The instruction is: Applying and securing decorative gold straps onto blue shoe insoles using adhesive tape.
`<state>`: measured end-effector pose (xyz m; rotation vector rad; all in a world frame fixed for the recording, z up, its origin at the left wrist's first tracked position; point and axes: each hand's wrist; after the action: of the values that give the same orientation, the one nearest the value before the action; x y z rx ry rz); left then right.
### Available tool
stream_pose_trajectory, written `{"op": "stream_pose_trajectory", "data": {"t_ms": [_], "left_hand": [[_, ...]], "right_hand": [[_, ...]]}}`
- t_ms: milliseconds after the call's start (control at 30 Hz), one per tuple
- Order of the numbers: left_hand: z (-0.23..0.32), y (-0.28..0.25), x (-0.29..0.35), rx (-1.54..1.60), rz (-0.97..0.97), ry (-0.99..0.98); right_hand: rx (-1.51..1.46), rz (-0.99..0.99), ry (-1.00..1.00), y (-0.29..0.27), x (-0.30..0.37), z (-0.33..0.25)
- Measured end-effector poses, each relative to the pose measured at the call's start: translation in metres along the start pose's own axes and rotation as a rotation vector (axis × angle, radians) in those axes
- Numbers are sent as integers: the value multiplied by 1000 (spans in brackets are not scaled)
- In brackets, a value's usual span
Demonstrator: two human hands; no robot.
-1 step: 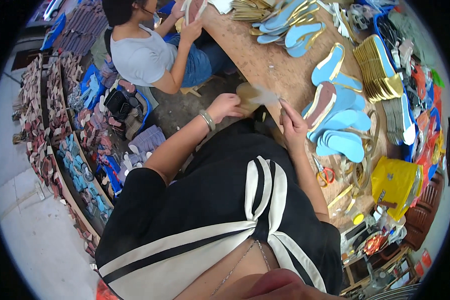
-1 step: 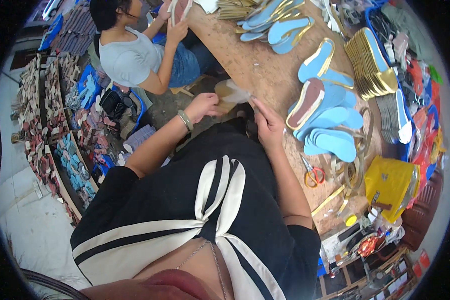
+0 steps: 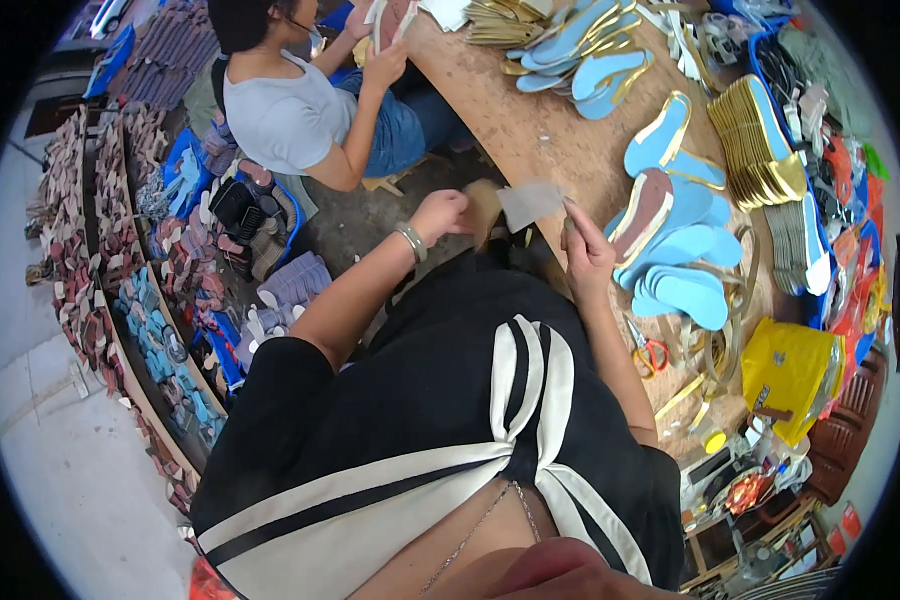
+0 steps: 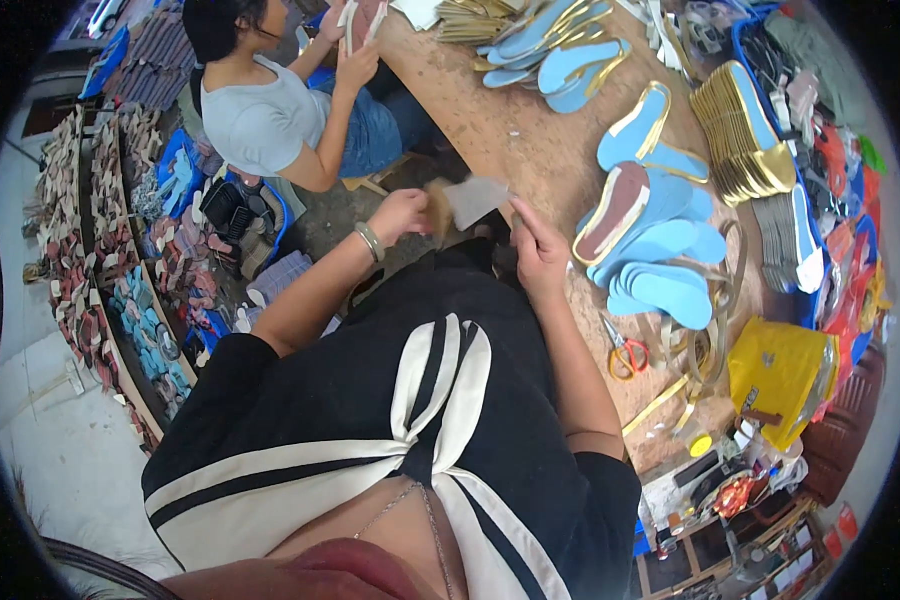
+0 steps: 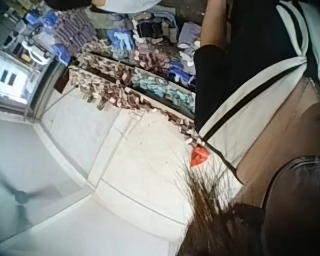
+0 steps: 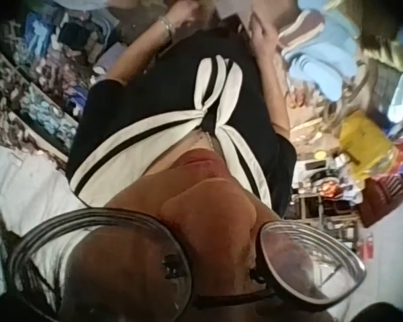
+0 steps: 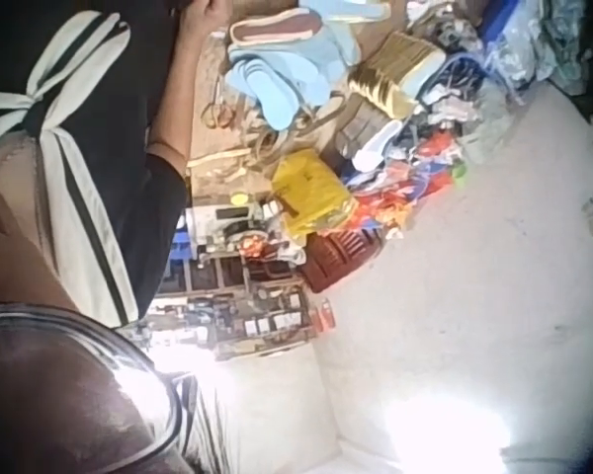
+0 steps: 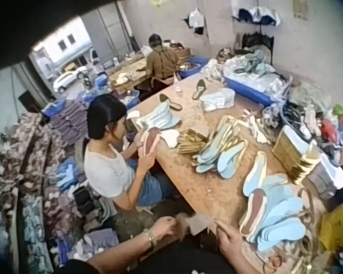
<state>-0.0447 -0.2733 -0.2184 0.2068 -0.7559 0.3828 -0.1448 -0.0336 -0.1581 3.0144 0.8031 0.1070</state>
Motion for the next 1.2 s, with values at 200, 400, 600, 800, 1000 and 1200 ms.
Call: {"op": "stream_pose_trajectory", "data": {"t_ms": [200,400,600,800,1000,1200], "left_hand": [[-58,-91,-6,-630,336,51],[-40,-69,13,-854,335,305],[16,-12,27,-954,77,519],[49,17,31,-874,-46,669],[65,49,25,-746,-201,716],[48,80,13,-25,-380,522]], "right_hand": [[134,37,46,1,-67,72],[536,-84,52,29,-153,111],[1044,-68,-43,30,-168,123],[-29,-693,435,17,-93,53],[-74,-504,613,-11,-20,53],[-356,-115,488,-21,-12,46]]}}
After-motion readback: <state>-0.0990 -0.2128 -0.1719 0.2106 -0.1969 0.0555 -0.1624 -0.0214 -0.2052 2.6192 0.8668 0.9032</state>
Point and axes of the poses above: each hand's wrist, its own x-axis away from the middle knuckle, its own y-axis out of the palm, z = x × y, and after that the axes turned 4 degrees about y, right-handed
